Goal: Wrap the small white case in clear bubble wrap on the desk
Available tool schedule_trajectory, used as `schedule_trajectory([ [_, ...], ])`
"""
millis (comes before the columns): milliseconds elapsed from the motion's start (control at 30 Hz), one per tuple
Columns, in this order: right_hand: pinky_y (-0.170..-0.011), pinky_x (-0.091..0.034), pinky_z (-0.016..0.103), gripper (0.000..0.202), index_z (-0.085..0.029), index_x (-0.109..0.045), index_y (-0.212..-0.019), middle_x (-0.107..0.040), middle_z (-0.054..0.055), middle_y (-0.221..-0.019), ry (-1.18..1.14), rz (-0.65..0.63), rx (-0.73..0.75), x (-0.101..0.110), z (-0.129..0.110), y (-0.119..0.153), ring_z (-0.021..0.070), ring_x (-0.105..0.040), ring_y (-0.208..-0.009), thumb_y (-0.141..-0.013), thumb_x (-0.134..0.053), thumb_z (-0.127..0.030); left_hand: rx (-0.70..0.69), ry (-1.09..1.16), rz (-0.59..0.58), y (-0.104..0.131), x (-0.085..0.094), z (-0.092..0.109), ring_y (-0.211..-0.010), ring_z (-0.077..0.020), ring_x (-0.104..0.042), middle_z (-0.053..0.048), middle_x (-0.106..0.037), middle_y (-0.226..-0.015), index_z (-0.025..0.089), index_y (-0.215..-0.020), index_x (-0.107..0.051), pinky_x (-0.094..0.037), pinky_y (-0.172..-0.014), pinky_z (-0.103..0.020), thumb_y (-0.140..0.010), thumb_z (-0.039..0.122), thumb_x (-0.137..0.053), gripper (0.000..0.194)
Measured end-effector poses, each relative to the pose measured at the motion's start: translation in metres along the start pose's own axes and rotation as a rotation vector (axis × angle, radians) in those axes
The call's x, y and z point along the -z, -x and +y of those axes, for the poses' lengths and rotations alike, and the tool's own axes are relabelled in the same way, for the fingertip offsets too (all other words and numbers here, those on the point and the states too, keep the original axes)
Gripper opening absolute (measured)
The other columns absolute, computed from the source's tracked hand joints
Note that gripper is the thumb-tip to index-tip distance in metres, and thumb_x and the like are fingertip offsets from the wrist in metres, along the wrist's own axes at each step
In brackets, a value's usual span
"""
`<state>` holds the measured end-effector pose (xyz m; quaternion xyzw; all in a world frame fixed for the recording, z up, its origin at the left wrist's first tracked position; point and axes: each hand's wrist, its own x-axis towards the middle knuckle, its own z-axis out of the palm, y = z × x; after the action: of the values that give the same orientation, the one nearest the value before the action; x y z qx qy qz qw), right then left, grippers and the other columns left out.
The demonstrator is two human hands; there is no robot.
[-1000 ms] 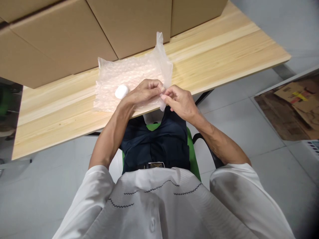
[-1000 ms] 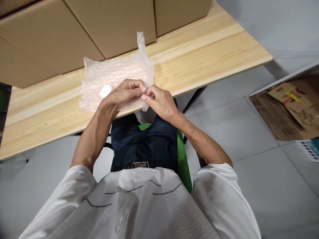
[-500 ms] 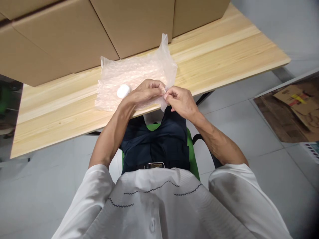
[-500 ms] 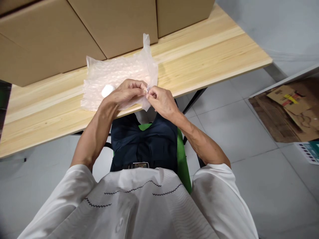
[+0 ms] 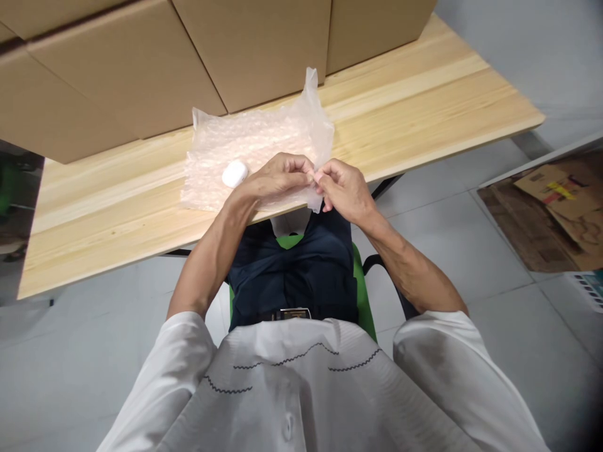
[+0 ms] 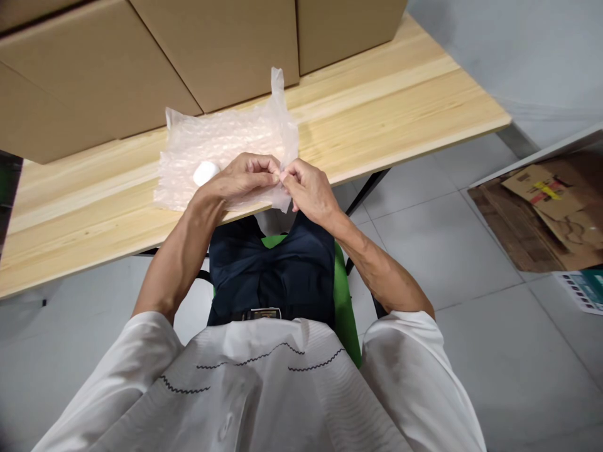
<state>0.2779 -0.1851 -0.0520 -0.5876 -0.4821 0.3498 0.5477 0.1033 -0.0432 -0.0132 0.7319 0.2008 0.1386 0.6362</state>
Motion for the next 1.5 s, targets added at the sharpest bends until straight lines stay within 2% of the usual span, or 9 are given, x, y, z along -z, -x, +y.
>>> schedule_trajectory([
  [333,-0.052,-0.051,0.028,0.026,-0.028,-0.064,-0.089,-0.070,-0.006,-0.072,0.053,0.005,-0.006,-0.002,0.001,0.002,0.0122,-0.062,-0.049,-0.107,-0.081,-0.036,-0.083,-0.074,-0.017,-0.003,0.003,-0.013,-0.086,-0.0157,-0.079,-0.005,-0.085,-0.093,0.017,-0.089,-0.083,-0.059,-0.083,-0.029,-0.093,0.026,-0.093,0.014],
  [633,-0.048,-0.048,0.029,0.022,-0.030,-0.060,-0.085,-0.069,-0.005,-0.071,0.106,0.036,-0.057,-0.005,-0.003,0.004,0.0147,-0.065,-0.050,-0.100,-0.075,-0.025,-0.059,-0.117,0.022,-0.001,-0.005,0.001,-0.082,-0.0137,-0.075,-0.005,-0.085,-0.094,0.017,-0.076,-0.078,-0.055,-0.077,-0.026,-0.085,0.017,-0.081,0.008],
  [800,-0.049,-0.052,0.030,0.019,-0.031,-0.061,-0.090,-0.071,-0.005,-0.073,0.066,0.060,-0.066,-0.002,-0.004,0.007,0.0137,-0.058,-0.046,-0.103,-0.073,-0.038,-0.030,-0.057,0.053,0.000,-0.007,-0.004,-0.079,-0.0149,-0.077,-0.006,-0.084,-0.089,0.016,-0.081,-0.081,-0.057,-0.078,-0.029,-0.089,0.023,-0.088,0.013],
  [933,-0.051,-0.055,0.034,0.023,-0.032,-0.063,-0.098,-0.074,-0.004,-0.074,0.188,0.032,-0.111,0.006,-0.013,0.009,0.0186,-0.064,-0.049,-0.101,-0.079,-0.048,-0.073,0.047,-0.045,-0.002,-0.008,-0.013,-0.088,-0.0185,-0.081,-0.008,-0.086,-0.093,0.016,-0.093,-0.085,-0.062,-0.088,-0.034,-0.093,0.035,-0.091,0.020],
  [1033,-0.054,-0.057,0.038,0.019,-0.032,-0.066,-0.101,-0.072,-0.004,-0.071,0.296,0.003,-0.181,0.014,-0.021,0.007,0.0225,-0.068,-0.049,-0.095,-0.079,-0.043,-0.083,0.054,-0.074,-0.007,-0.006,-0.019,-0.097,-0.0197,-0.082,-0.007,-0.087,-0.101,0.019,-0.101,-0.085,-0.064,-0.096,-0.037,-0.089,0.023,-0.084,0.013],
  [1133,-0.058,-0.062,0.041,0.013,-0.031,-0.068,-0.097,-0.071,-0.004,-0.071,0.371,-0.022,-0.206,0.018,-0.023,0.005,0.0228,-0.068,-0.051,-0.092,-0.076,-0.041,-0.131,0.026,-0.058,-0.006,-0.009,-0.018,-0.108,-0.0228,-0.081,-0.008,-0.088,-0.112,0.021,-0.107,-0.083,-0.064,-0.104,-0.042,-0.086,0.017,-0.076,0.023],
  [1300,-0.059,-0.058,0.039,0.013,-0.031,-0.071,-0.086,-0.064,-0.004,-0.062,0.414,0.006,-0.197,0.027,-0.021,0.006,0.0205,-0.061,-0.050,-0.085,-0.074,-0.043,-0.253,-0.253,0.146,0.030,0.000,-0.004,-0.117,-0.0265,-0.079,-0.011,-0.086,-0.124,0.020,-0.118,-0.081,-0.063,-0.109,-0.045,-0.100,0.029,-0.071,0.023],
  [1400,-0.056,-0.056,0.042,0.022,-0.030,-0.072,-0.087,-0.070,-0.001,-0.068,0.364,0.076,-0.202,0.041,-0.018,0.005,0.0240,-0.064,-0.054,-0.079,-0.077,-0.050,-0.295,-0.428,0.408,0.073,0.038,0.002,-0.120,-0.0262,-0.079,-0.013,-0.086,-0.131,0.020,-0.122,-0.081,-0.063,-0.112,-0.044,-0.110,0.036,-0.066,0.025],
  [1500,-0.060,-0.053,0.043,0.028,-0.029,-0.074,-0.085,-0.072,0.001,-0.070,0.425,0.139,-0.150,0.064,-0.013,-0.001,0.0248,-0.065,-0.060,-0.078,-0.077,-0.056,-0.104,-0.635,0.702,0.113,0.088,0.002,-0.122,-0.0282,-0.079,-0.015,-0.086,-0.137,0.019,-0.130,-0.079,-0.064,-0.112,-0.045,-0.111,0.035,-0.062,0.030],
])
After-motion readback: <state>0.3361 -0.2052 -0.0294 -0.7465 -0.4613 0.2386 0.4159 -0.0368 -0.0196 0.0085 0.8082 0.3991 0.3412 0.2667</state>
